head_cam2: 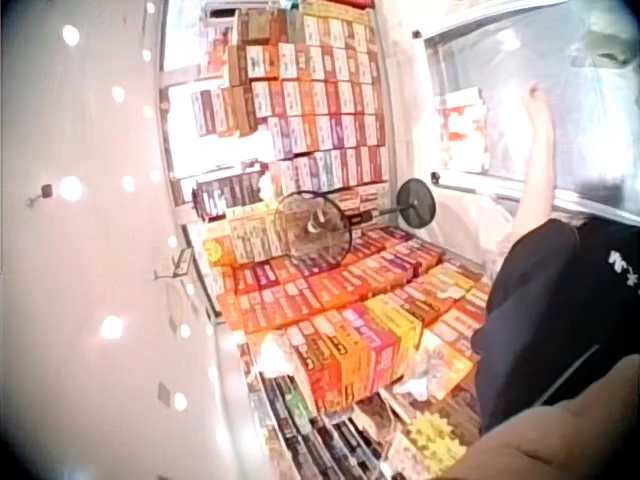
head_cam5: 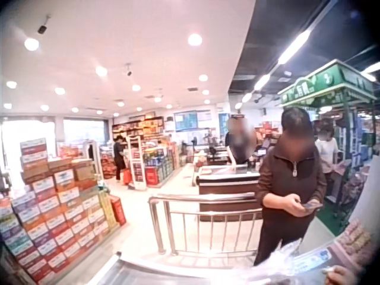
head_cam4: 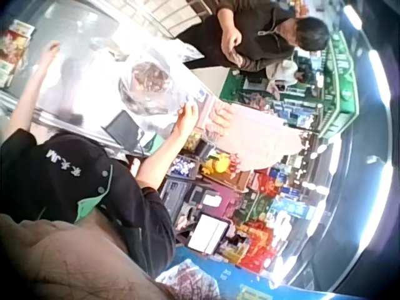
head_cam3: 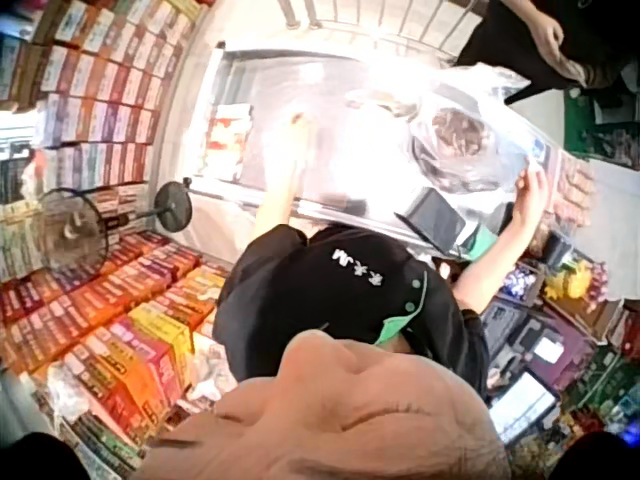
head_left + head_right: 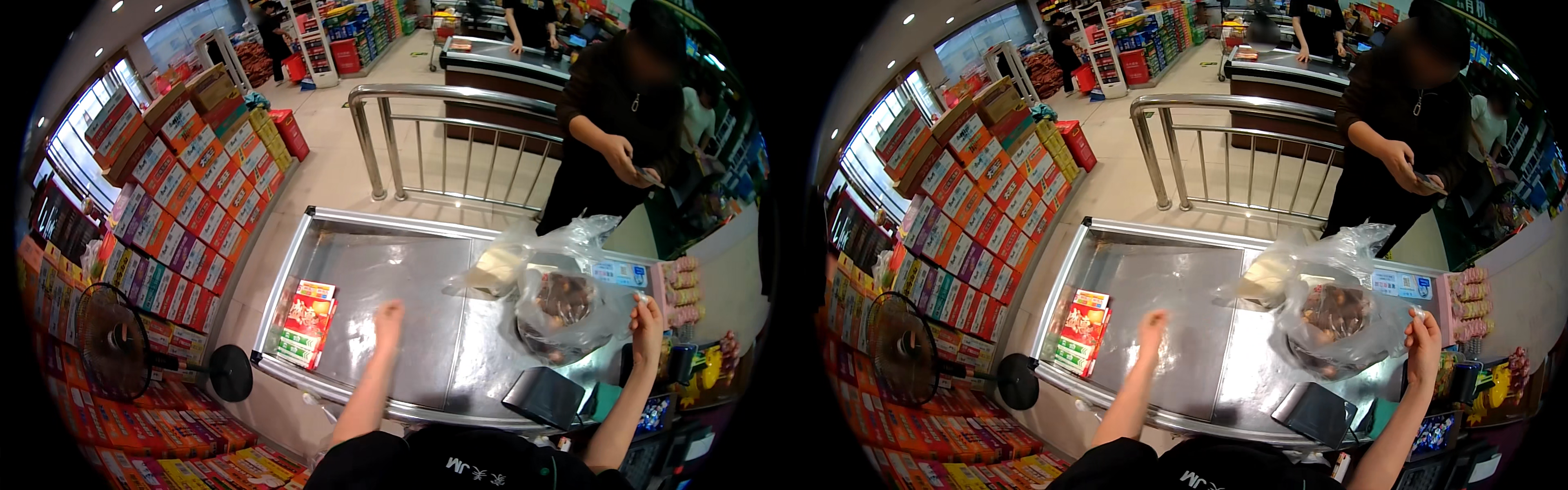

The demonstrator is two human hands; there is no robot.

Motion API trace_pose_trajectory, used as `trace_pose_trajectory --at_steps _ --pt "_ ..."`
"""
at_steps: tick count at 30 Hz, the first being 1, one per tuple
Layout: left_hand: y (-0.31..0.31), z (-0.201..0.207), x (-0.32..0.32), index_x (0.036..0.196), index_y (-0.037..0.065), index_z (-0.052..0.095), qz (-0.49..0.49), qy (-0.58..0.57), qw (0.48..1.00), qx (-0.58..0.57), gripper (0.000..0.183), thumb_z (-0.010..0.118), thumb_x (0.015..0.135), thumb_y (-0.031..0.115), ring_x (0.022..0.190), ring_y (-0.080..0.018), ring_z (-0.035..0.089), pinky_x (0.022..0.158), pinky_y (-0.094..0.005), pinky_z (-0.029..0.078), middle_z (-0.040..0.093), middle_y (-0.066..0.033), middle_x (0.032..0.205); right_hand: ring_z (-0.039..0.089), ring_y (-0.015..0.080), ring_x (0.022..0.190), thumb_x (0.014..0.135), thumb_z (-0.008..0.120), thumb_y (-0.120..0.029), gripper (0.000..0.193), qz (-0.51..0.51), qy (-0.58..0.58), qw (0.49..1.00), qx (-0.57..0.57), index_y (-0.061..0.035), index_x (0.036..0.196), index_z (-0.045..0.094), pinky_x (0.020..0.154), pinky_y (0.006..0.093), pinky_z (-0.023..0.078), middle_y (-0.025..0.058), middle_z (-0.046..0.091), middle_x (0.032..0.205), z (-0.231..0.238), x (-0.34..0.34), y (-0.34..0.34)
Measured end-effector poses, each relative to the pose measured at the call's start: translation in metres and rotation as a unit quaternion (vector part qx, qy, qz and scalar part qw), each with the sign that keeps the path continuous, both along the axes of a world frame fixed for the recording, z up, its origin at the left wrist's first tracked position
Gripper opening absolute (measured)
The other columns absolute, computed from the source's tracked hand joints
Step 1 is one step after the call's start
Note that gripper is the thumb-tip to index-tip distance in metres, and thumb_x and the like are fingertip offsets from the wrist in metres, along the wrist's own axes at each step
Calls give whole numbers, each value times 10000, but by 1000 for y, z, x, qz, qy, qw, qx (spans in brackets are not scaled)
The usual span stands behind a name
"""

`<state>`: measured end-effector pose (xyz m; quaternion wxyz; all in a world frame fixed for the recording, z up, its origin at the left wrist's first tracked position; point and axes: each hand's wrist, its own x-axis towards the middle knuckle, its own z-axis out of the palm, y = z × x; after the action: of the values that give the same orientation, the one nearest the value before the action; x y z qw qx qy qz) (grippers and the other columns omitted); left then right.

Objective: The person wipes the checkout counter with a green cloth, then places a plastic bag of food items and a small box into a larger plastic bag. The person hands the bag to a customer who pays using a mobile device.

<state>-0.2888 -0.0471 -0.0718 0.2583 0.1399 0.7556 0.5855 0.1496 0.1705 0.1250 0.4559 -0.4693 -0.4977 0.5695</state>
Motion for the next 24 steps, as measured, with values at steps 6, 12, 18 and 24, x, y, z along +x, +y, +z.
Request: trace_pose_trajectory --at_steps 6,12,18,24 --pt "-115 -84 -129 1243 26 466 134 297 820 -470 595 630 791 377 1271 -365 362 1035 -540 287 442 -199 1325 472 47 598 909 557 -151 103 -21 5 1000 -1 -64 944 599 562 168 377 -17 546 719 -8 -3 -4" --pt "-132 -76 -93 1206 39 490 -24 311 819 -481 462 586 841 304 1111 -316 508 930 -596 348 535 -133 1204 479 53 623 910 558 -142 85 -32 -2 999 -3 -64 919 591 573 180 390 -10 551 745 -12 -4 -11" --pt "-141 -71 -92 801 21 544 44 386 833 -395 172 525 872 177 640 -364 601 572 -447 472 599 -201 700 481 60 609 910 559 -143 84 -25 -11 1000 -2 -64 911 589 569 185 383 -11 544 728 -8 -20 -12" --pt "-118 8 -114 960 -22 476 217 291 928 -81 173 430 938 143 681 -375 581 614 -442 449 581 -246 768 480 60 589 902 562 -151 103 -28 -22 999 8 -57 924 599 556 184 374 -14 534 691 -3 -9 -14"
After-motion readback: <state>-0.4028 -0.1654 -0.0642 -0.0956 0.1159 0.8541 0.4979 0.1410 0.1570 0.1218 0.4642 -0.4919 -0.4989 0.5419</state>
